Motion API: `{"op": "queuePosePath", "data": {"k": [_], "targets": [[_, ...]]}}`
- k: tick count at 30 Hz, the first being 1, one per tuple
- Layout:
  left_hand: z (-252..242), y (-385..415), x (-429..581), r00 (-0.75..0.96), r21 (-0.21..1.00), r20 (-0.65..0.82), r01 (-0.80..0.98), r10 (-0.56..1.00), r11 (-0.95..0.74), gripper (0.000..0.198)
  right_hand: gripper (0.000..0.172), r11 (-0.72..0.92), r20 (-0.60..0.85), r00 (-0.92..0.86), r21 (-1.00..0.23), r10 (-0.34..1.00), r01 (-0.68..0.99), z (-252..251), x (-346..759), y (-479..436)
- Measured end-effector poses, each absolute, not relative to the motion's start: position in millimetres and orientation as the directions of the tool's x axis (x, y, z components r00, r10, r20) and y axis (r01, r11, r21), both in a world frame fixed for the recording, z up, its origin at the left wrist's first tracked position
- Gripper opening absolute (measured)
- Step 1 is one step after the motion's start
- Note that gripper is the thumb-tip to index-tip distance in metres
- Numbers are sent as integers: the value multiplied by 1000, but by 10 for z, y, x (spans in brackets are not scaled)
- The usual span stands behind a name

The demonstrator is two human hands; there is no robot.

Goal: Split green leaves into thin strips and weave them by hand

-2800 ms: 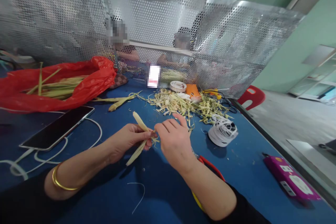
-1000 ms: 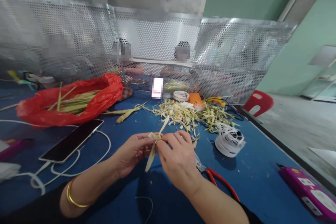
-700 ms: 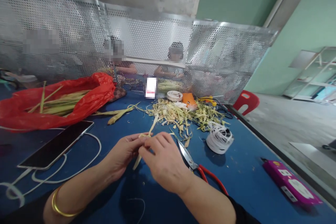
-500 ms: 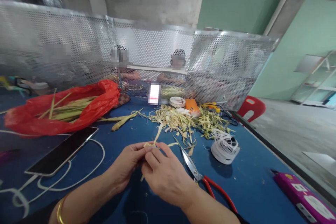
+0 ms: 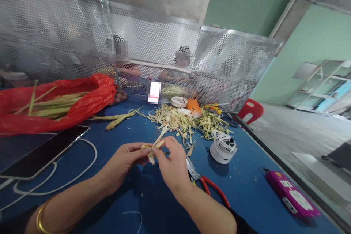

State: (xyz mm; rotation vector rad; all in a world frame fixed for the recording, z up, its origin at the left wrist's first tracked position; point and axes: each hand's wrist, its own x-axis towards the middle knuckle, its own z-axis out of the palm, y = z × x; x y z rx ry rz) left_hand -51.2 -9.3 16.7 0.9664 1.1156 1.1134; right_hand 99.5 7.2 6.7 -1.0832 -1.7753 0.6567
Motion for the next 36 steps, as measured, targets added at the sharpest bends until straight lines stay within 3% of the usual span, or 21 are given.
{"op": "queuePosePath", "data": {"k": [5,8,16,20,23,27,31,33,36], "targets": [[187,-111,-494,72,967,-169,-181,983,179,30,18,493,450,-217,-698,866,519,67,1014,58],[180,-113,-484,59,972,-147,-176,987,156,31,21,429,386,-194,-744,902,512,60,995,52],[121,-113,-481,57,910,-273,-309,960,277,33,24,236,198,-180,-947,964,219,13,892,88],[94,-80,-503,-15,902,-264,-357,964,242,28,15,200,170,-198,-969,965,142,3,888,55],[109,-57,-519,-137,932,-222,-320,965,169,30,6,431,355,-267,-842,896,324,27,928,2],[160,-65,-510,-173,965,-157,-234,972,114,31,19,746,566,-486,-514,666,423,101,1001,-19],[188,-102,-485,-59,985,-102,-148,993,92,15,17,828,672,-528,-241,519,506,169,1046,13],[200,-122,-476,14,988,-99,-122,995,100,11,16,802,703,-493,-186,512,568,176,1059,34],[225,-151,-465,91,982,-131,-125,987,142,14,16,729,683,-390,-310,618,611,147,1075,68]]}}
